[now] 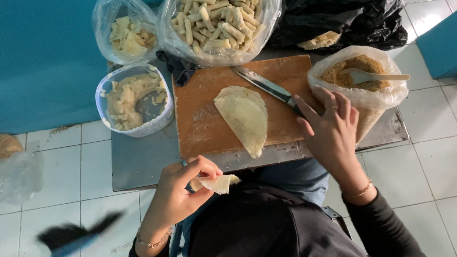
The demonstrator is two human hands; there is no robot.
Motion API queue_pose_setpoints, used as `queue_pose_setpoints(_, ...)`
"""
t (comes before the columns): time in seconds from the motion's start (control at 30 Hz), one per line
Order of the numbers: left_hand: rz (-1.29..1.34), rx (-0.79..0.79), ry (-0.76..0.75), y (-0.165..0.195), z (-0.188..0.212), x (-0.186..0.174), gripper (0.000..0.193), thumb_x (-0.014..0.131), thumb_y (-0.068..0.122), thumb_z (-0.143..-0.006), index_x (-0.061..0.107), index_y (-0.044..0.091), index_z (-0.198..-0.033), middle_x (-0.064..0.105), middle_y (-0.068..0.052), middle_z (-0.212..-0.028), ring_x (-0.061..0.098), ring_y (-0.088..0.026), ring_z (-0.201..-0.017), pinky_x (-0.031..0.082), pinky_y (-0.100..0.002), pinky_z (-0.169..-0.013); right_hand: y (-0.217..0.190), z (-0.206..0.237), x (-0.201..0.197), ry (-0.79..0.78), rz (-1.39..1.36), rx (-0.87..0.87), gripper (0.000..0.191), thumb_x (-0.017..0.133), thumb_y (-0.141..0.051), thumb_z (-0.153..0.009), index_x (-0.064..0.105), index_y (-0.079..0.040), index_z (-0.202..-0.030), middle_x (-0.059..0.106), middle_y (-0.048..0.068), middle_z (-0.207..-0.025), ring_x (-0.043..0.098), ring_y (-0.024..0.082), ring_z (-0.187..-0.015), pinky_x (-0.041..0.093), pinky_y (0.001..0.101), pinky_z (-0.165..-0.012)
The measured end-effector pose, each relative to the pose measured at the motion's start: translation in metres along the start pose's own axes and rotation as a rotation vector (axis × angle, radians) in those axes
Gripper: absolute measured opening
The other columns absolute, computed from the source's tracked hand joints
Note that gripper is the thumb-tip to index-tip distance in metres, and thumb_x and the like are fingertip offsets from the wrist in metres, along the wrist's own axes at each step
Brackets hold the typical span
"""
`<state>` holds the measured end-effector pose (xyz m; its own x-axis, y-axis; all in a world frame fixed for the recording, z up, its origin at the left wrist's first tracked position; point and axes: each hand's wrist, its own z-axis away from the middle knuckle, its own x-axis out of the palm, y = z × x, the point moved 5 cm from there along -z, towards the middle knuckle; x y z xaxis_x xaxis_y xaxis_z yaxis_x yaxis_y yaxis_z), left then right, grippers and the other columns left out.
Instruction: The person flattens pieces of dough on a wooden board, spoons brown sugar filling from a bag onto the dough, and folds the dough over the filling into triangular pastries, setting finished pieces on the board. They also use a knife to cut a flattened dough round into smaller pieces before filling and folding them.
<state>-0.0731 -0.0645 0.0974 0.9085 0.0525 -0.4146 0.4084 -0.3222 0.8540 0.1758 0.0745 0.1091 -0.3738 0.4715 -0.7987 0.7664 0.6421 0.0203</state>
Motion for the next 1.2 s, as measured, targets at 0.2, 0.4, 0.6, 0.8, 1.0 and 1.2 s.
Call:
queue_pose_setpoints(0.2, 0.048, 0.04, -0.017, -0.001, -0.001, 0.002, 0.027, 0.069, -0.009, -0.072, 0.059, 0.005, -0.092, 0.073, -0.003, -0.094, 0.077, -0.02, -0.086, 0.059, -0.027, -0.073, -0.028, -0.026, 0.052, -0.175, -0.437, 0.08, 0.023, 0.072, -0.021, -0.096, 0.072, -0.008, -0.116, 0.066, 0.008, -0.108, 0.067, 0.032, -0.097, 0.054, 0.0414, -0.082)
queue_pose_setpoints(0.4, 0.072, 0.018, -0.024, -0.003, 0.0, 0.005, 0.026, 0.069, -0.009, -0.073, 0.058, 0.006, -0.091, 0.074, -0.003, -0.095, 0.077, -0.02, -0.085, 0.058, -0.027, -0.071, -0.043, -0.052, 0.102, -0.177, -0.49, 0.0, 0.026, 0.076, -0.024, -0.088, 0.071, -0.007, -0.107, 0.065, 0.011, -0.106, 0.063, 0.036, -0.098, 0.053, 0.0452, -0.078)
queue_pose_setpoints(0.6, 0.063, 0.042, -0.025, -0.001, -0.002, 0.006, 0.026, 0.071, -0.008, -0.074, 0.058, 0.006, -0.092, 0.074, -0.003, -0.095, 0.077, -0.02, -0.087, 0.059, -0.027, -0.073, -0.04, -0.06, 0.115, -0.254, -0.521, -0.041, 0.008, 0.069, -0.017, -0.089, 0.067, -0.012, -0.095, 0.068, 0.007, -0.103, 0.062, 0.032, -0.097, 0.052, 0.0449, -0.083)
queue_pose_setpoints(0.8, 0.056, 0.063, -0.026, 0.002, -0.002, 0.004, 0.027, 0.072, -0.007, -0.074, 0.057, 0.007, -0.091, 0.074, -0.002, -0.095, 0.077, -0.02, -0.087, 0.059, -0.027, -0.073, -0.038, -0.08, 0.119, -0.242, -0.298, -0.147, 0.009, 0.072, -0.026, -0.09, 0.07, -0.017, -0.091, 0.072, -0.003, -0.088, 0.063, 0.024, -0.094, 0.04, 0.0455, -0.081)
queue_pose_setpoints(1.0, 0.048, 0.052, -0.035, 0.0, -0.001, 0.004, 0.026, 0.072, -0.006, -0.074, 0.057, 0.007, -0.091, 0.074, -0.002, -0.095, 0.077, -0.021, -0.086, 0.059, -0.027, -0.072, -0.04, -0.095, 0.131, -0.264, -0.336, -0.273, 0.008, 0.071, -0.028, -0.091, 0.073, -0.021, -0.088, 0.071, -0.005, -0.096, 0.063, 0.02, -0.101, 0.039, 0.0398, -0.082)
queue_pose_setpoints(1.2, 0.052, 0.057, -0.034, 0.001, -0.001, 0.004, 0.026, 0.072, -0.005, -0.075, 0.057, 0.008, -0.092, 0.074, -0.002, -0.096, 0.077, -0.021, -0.086, 0.059, -0.028, -0.072, -0.041, -0.093, 0.14, -0.209, -0.348, -0.336, 0.009, 0.073, -0.028, -0.085, 0.078, -0.026, -0.092, 0.072, -0.006, -0.098, 0.063, 0.018, -0.1, 0.042, 0.0374, -0.079)
